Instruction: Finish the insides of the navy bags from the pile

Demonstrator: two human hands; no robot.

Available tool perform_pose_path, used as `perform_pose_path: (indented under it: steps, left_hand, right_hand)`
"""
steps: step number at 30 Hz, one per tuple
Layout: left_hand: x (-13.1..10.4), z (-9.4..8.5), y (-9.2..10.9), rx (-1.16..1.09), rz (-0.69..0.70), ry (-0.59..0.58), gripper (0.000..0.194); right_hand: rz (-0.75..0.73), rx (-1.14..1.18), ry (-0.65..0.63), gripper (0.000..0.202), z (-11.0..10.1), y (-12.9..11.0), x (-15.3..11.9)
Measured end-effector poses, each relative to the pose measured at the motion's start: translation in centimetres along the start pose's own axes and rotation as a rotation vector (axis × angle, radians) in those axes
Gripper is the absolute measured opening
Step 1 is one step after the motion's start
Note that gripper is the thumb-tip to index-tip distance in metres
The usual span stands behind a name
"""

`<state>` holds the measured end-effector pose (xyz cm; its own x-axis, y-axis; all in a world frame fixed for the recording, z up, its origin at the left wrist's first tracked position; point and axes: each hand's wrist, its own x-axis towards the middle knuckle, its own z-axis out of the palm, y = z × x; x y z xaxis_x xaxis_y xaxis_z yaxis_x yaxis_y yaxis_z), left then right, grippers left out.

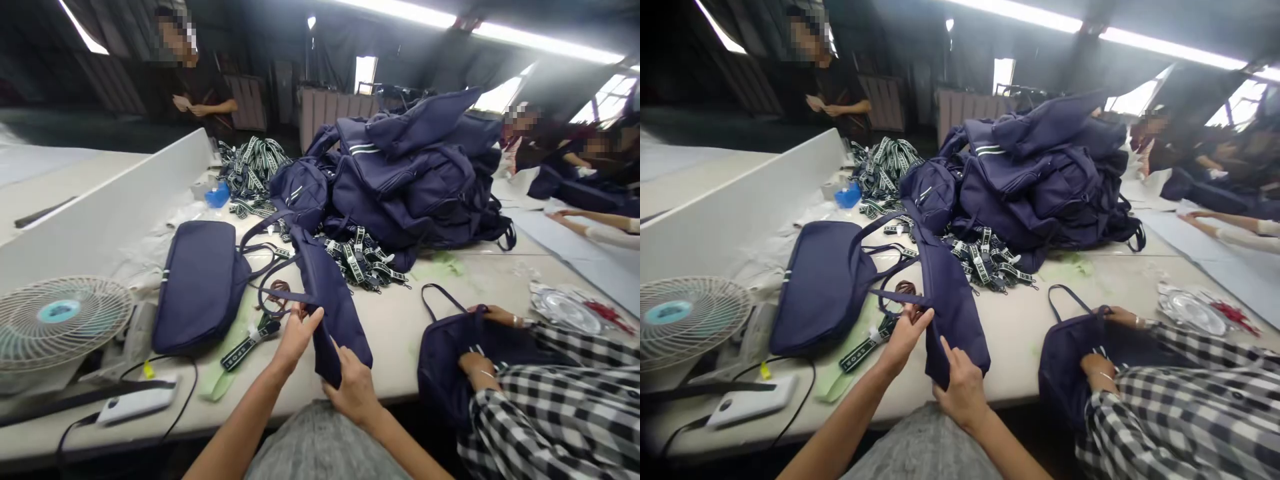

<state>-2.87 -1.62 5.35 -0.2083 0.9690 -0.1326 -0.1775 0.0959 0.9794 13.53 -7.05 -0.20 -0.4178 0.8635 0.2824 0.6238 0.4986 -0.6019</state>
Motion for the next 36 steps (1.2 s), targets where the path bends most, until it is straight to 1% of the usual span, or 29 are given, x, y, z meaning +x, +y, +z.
perform_pose_path:
  steps: [3,5,6,7,9,10,12,14,16,18,20,21,23,25,27,28,30,32,34,36]
  left_hand:
    - [0.3,0.6,0.8,0.230,0.063,0.076,0.046]
    - [0.3,0.6,1.3,0.329,0.132,0.086,0.039]
    - [0.3,0.5,1.6,0.361,0.159,0.072,0.036]
    - [0.4,0.5,1.8,0.390,0.176,0.049,0.033]
    - [0.6,0.7,2.2,0.440,0.198,0.002,0.028]
    - [0.7,0.9,2.4,0.457,0.215,-0.024,0.027]
    - [1.0,1.4,2.5,0.469,0.271,-0.087,0.026]
    - [1.2,1.9,2.5,0.459,0.324,-0.160,0.029]
    - [1.3,2.2,2.4,0.484,0.299,-0.193,0.031]
    - [1.1,2.2,2.4,0.530,0.226,-0.182,0.034]
    - [0.8,2.2,2.4,0.554,0.185,-0.158,0.038]
    - [0.6,2.3,2.4,0.543,0.182,-0.160,0.040]
    - [0.2,2.4,2.3,0.476,0.177,-0.199,0.044]
    - [-0.1,2.7,2.0,0.391,0.137,-0.263,0.052]
    - [-0.2,3.0,1.8,0.334,0.098,-0.313,0.062]
    - [-0.1,3.0,1.7,0.324,0.079,-0.320,0.067]
    - [0.1,2.9,1.7,0.326,0.058,-0.294,0.075]
    - [0.4,2.3,1.9,0.318,0.056,-0.261,0.079]
    - [0.7,1.4,2.2,0.289,0.058,-0.251,0.079]
    - [1.1,0.7,2.4,0.253,0.042,-0.256,0.076]
  right_hand:
    - [0.054,0.179,-0.143,0.083,-0.9,-0.1,0.3]
    - [0.117,0.402,-0.231,0.070,-1.9,0.2,1.2]
    - [0.154,0.515,-0.237,0.062,-2.4,0.3,2.0]
    - [0.181,0.604,-0.209,0.056,-3.0,0.4,3.0]
    - [0.181,0.665,-0.089,0.054,-3.9,0.0,5.4]
    - [0.150,0.643,-0.031,0.058,-4.3,-0.4,6.7]
    - [0.069,0.547,0.042,0.068,-4.9,-1.5,9.3]
    - [0.051,0.419,0.098,0.070,-5.3,-2.7,11.5]
    - [0.090,0.272,0.145,0.063,-5.4,-3.5,13.1]
    - [0.124,0.150,0.173,0.050,-5.5,-3.7,14.1]
    - [0.113,0.083,0.163,0.040,-5.7,-3.6,14.5]
    - [0.091,0.078,0.139,0.039,-5.8,-3.4,14.5]
    - [0.034,0.122,0.046,0.038,-6.0,-3.0,14.3]
    - [-0.002,0.190,-0.044,0.039,-6.3,-2.7,14.0]
    - [0.000,0.241,-0.075,0.032,-6.6,-2.3,14.0]
    - [0.010,0.270,-0.067,0.028,-6.7,-2.0,14.1]
    - [0.048,0.381,-0.028,0.021,-6.9,-1.3,14.2]
    - [0.128,0.578,0.019,0.024,-7.1,-0.4,14.2]
    - [0.224,0.802,0.064,0.030,-7.4,0.5,13.9]
    - [0.288,0.992,0.102,0.031,-7.6,1.1,13.3]
